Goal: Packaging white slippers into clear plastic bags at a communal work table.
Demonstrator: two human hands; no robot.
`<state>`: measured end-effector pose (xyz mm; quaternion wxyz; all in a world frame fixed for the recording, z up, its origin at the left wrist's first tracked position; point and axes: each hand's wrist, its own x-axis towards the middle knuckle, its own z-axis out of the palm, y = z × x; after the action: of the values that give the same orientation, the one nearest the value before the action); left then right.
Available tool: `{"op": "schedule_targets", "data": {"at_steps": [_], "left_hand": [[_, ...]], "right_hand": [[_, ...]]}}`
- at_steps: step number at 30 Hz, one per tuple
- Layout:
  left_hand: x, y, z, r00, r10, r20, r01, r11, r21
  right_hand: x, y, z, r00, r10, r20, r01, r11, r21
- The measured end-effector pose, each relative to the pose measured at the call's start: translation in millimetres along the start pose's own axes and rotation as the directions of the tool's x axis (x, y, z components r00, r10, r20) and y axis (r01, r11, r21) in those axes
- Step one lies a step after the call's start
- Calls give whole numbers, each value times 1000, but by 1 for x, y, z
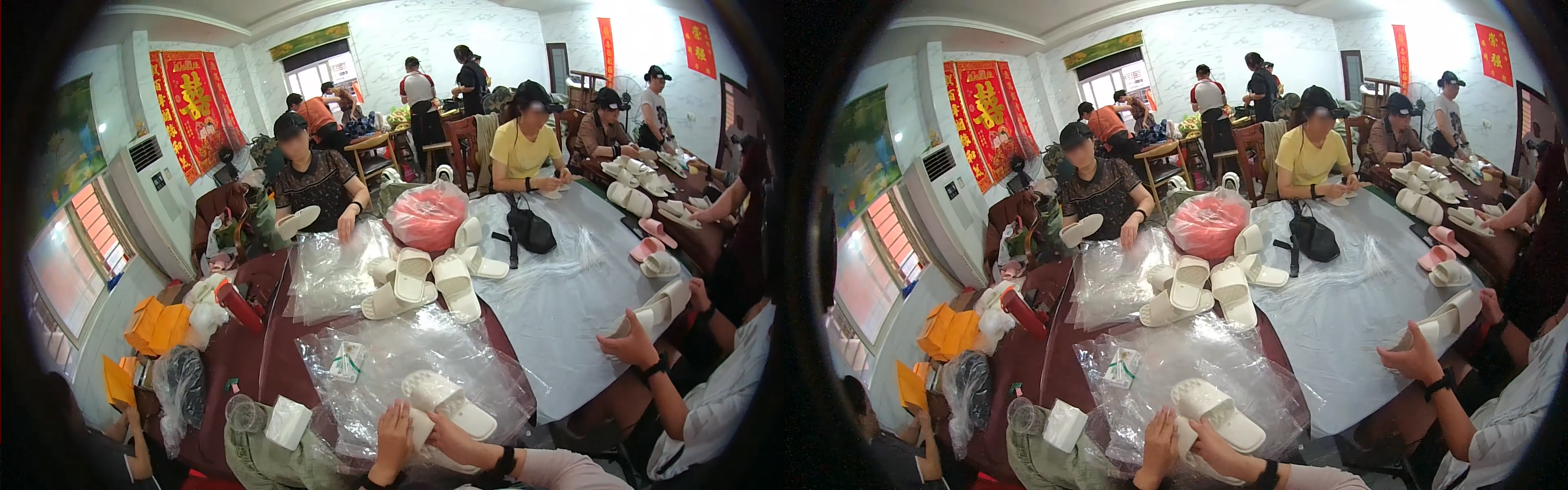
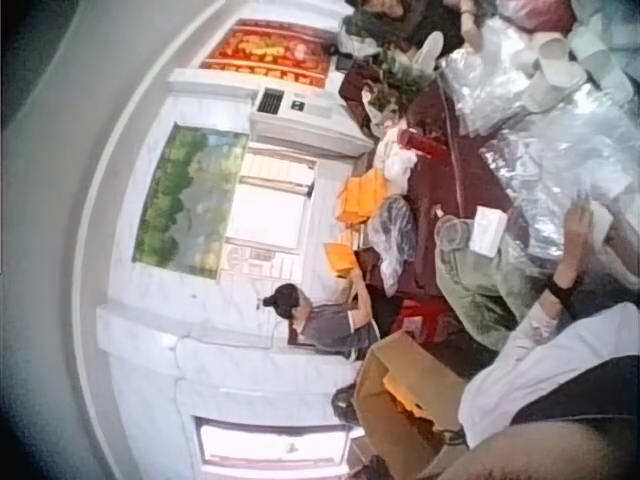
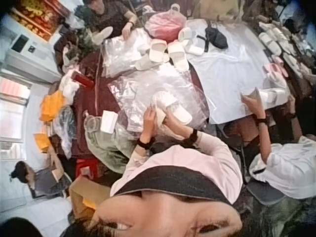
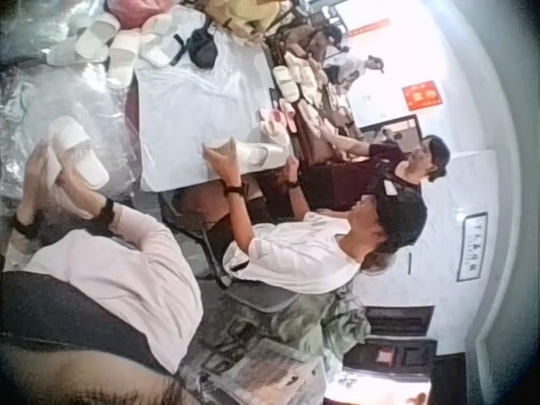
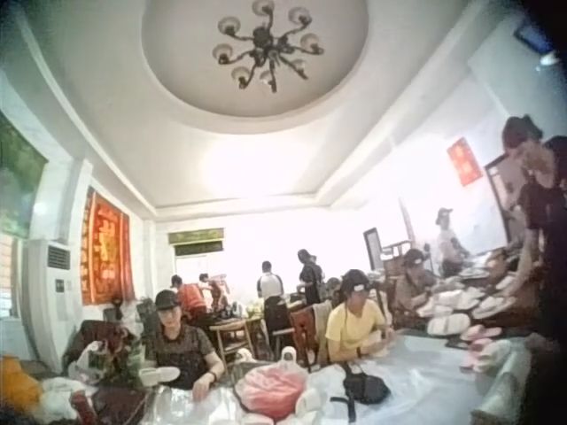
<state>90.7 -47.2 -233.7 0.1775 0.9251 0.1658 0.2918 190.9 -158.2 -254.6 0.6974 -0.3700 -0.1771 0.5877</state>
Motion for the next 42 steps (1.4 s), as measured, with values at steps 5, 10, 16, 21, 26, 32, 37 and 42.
{"op": "schedule_targets", "data": {"at_steps": [5,10,16,21,26,32,37,42], "left_hand": [[-8,10,-6,998,33,46,-35,999,42],[-17,14,-2,995,-88,54,92,992,-86],[3,19,-24,999,36,36,-38,998,59],[14,5,-41,999,40,29,-35,989,-146],[49,-80,-39,977,-213,11,213,976,-41],[93,-135,-14,863,-500,67,473,848,238],[114,-143,-9,729,-673,126,640,736,221],[103,-160,-21,747,-658,91,551,537,-639]], "right_hand": [[25,4,17,990,-113,-79,98,979,-179],[52,-14,40,968,-1,-252,50,981,188],[58,-28,42,933,-45,-357,61,998,34],[49,-54,46,910,-177,-375,210,976,48],[44,-43,13,913,-164,-375,164,986,-31],[34,-35,21,881,-111,-460,123,992,-6],[46,-24,-10,895,-137,-424,147,989,-8],[50,-44,-5,867,-210,-452,300,944,138]]}}
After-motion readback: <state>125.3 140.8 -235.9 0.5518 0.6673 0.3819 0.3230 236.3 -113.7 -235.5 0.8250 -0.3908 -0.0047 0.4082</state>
